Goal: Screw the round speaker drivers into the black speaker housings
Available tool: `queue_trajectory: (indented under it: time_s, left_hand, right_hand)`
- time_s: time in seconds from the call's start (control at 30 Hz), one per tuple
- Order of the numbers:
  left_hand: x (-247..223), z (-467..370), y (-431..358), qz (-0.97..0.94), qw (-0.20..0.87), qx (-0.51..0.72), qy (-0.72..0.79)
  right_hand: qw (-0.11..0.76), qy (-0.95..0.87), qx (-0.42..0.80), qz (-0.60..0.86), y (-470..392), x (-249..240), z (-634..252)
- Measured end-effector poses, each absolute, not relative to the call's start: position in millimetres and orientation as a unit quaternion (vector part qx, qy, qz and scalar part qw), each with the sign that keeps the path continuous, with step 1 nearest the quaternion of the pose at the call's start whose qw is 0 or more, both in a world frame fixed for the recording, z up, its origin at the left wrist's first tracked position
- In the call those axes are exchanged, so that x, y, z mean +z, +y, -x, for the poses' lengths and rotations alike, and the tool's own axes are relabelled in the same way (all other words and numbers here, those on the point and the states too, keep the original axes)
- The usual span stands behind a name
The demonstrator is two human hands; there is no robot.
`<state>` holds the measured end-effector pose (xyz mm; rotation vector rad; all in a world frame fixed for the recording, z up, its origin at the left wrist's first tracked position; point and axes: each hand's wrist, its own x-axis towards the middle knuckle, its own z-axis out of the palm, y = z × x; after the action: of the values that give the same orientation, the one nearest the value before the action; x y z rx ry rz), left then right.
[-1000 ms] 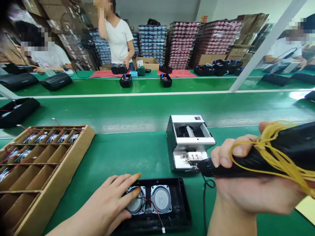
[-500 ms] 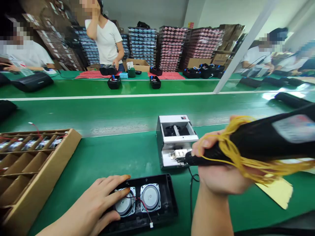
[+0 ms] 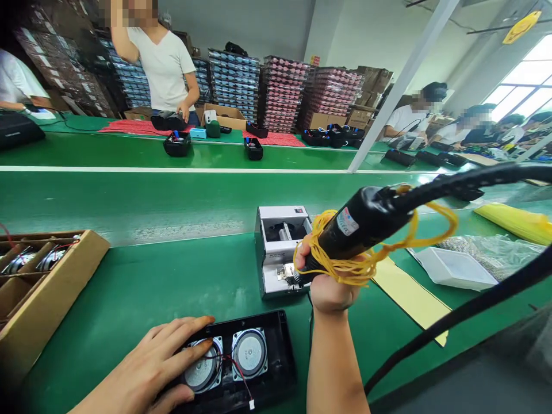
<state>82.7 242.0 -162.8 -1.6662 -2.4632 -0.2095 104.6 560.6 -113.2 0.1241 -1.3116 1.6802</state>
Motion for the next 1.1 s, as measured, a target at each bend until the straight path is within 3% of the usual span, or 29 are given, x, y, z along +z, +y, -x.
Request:
queue_trajectory:
  time_s: [0.43, 0.67, 0.8, 0.97, 1.1]
  left_hand:
    - [-155.2, -84.6, 248.9, 0.555, 0.034, -0.076, -0.828]
    - [-154.3, -89.9, 251.9, 0.524, -0.017, -0.070, -0.849]
    - [-145.2, -91.4, 254.3, 0.516, -0.042, -0.075, -0.853]
    - [-143.0, -90.7, 256.0, 0.495, -0.081, -0.062, -0.863]
    - [-142.0, -90.5, 255.0, 0.503, -0.075, -0.066, -0.859]
  right_hand:
    - [0.455, -0.553, 0.697, -0.037, 561.0, -118.9, -121.2]
    - [0.432, -0.533, 0.717, -0.120, 532.3, -84.8, -132.1]
    - [0.365, -0.490, 0.776, -0.157, 496.3, -74.8, -127.5]
    - [0.254, -0.470, 0.825, -0.183, 465.4, -101.7, -115.8]
    - [0.223, -0.478, 0.828, -0.191, 454.3, -122.5, -109.8]
